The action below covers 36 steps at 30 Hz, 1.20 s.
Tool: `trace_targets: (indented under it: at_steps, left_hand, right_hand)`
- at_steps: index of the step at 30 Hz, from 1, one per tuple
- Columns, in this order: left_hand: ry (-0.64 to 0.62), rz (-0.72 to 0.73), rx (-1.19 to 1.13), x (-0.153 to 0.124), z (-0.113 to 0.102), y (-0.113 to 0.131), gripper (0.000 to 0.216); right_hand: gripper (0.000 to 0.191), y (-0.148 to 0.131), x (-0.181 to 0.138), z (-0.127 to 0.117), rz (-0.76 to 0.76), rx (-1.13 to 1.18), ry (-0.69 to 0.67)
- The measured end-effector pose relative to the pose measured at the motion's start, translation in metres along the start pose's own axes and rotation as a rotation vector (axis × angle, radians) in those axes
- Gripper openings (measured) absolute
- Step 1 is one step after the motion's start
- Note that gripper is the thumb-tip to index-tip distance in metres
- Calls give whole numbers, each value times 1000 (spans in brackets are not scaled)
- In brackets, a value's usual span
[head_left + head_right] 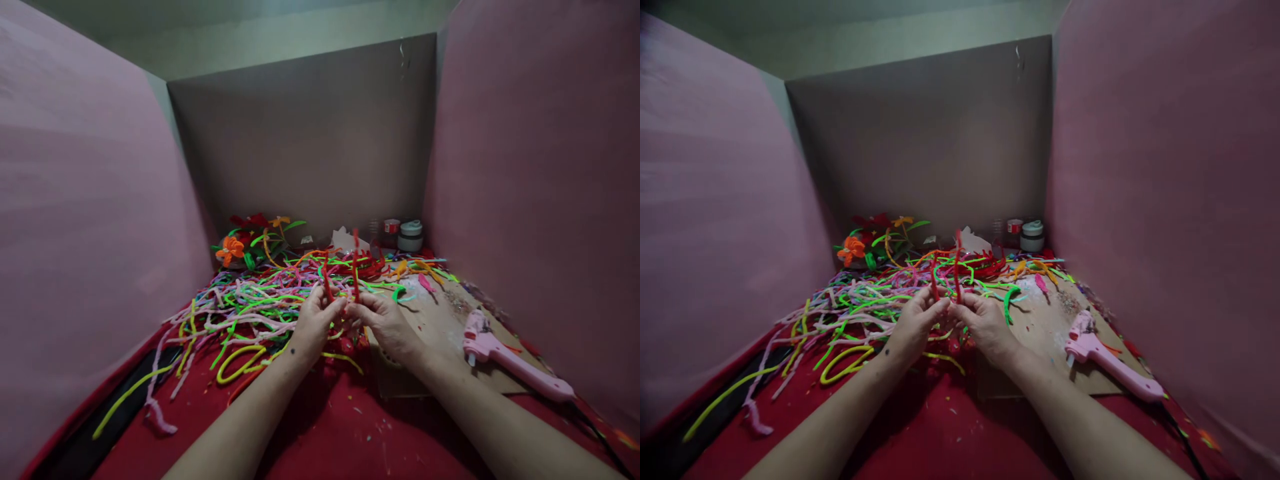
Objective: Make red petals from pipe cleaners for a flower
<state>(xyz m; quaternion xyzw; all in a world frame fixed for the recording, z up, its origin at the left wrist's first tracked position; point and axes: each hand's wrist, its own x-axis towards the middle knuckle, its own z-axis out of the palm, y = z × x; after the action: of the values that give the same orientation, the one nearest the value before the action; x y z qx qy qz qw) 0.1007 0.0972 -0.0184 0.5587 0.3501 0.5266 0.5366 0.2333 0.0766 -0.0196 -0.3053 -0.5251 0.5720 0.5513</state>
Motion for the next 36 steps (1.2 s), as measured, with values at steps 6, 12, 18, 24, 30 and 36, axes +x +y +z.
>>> trace_targets:
  at_steps: [6,12,18,24,30,36]
  left_hand:
    - [-46,-81,53,1,-4,3,23]
    - [35,-109,-29,7,-12,7,28]
    - [43,-193,-237,11,-18,8,29]
    - [71,-195,-300,13,-21,10,29]
    - [56,-196,-368,12,-21,11,27]
    - [-43,-209,-285,9,-19,11,30]
  right_hand:
    - [17,2,-3,-3,99,-21,-162]
    - [19,-4,-7,-3,135,-87,-226]
    - [20,-9,-8,-3,125,-171,-264]
    - [23,1,-4,-10,138,111,-225]
    - [23,-7,-7,-6,68,245,-252]
    - [8,7,-2,-13,111,328,-279]
